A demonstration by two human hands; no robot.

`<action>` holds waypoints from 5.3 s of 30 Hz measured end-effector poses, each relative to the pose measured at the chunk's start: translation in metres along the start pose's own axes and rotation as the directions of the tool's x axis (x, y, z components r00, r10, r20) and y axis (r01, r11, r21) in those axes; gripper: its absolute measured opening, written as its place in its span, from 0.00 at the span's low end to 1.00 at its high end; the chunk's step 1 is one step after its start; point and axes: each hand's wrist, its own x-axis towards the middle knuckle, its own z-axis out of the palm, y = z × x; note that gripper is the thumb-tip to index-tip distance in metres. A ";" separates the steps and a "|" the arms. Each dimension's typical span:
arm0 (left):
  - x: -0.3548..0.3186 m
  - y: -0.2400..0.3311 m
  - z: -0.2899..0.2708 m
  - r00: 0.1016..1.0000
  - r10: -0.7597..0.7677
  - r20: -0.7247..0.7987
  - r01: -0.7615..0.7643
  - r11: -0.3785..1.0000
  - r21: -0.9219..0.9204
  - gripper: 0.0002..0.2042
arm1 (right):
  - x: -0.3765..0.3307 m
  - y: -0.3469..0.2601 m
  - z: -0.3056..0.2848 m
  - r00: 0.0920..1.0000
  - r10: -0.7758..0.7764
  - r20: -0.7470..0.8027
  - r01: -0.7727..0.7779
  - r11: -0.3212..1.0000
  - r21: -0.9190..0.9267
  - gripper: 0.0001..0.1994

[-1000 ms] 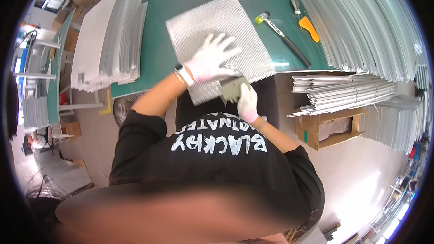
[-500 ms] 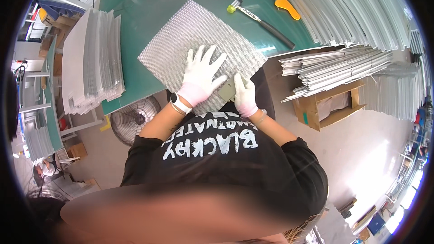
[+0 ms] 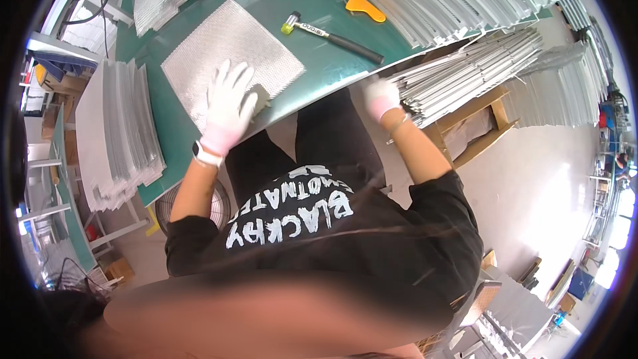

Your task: Assemble mesh filters by inserting filter material into metal frames and securing them.

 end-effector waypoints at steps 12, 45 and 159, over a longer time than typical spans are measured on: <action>-0.080 0.108 0.116 0.941 -0.153 0.301 0.321 0.129 -0.938 0.21 | -0.096 -0.153 -0.058 0.442 -0.588 -0.677 0.860 0.064 0.506 0.15; -0.146 0.117 0.003 0.778 -0.454 -0.434 0.374 0.890 -0.261 0.28 | 0.094 -0.140 -0.112 0.989 0.030 -0.143 0.146 -0.253 0.956 0.11; -0.051 -0.083 -0.092 0.688 -0.617 -0.383 0.011 0.536 -0.844 0.10 | 0.058 -0.158 -0.205 0.786 0.007 -0.619 0.617 0.061 0.784 0.13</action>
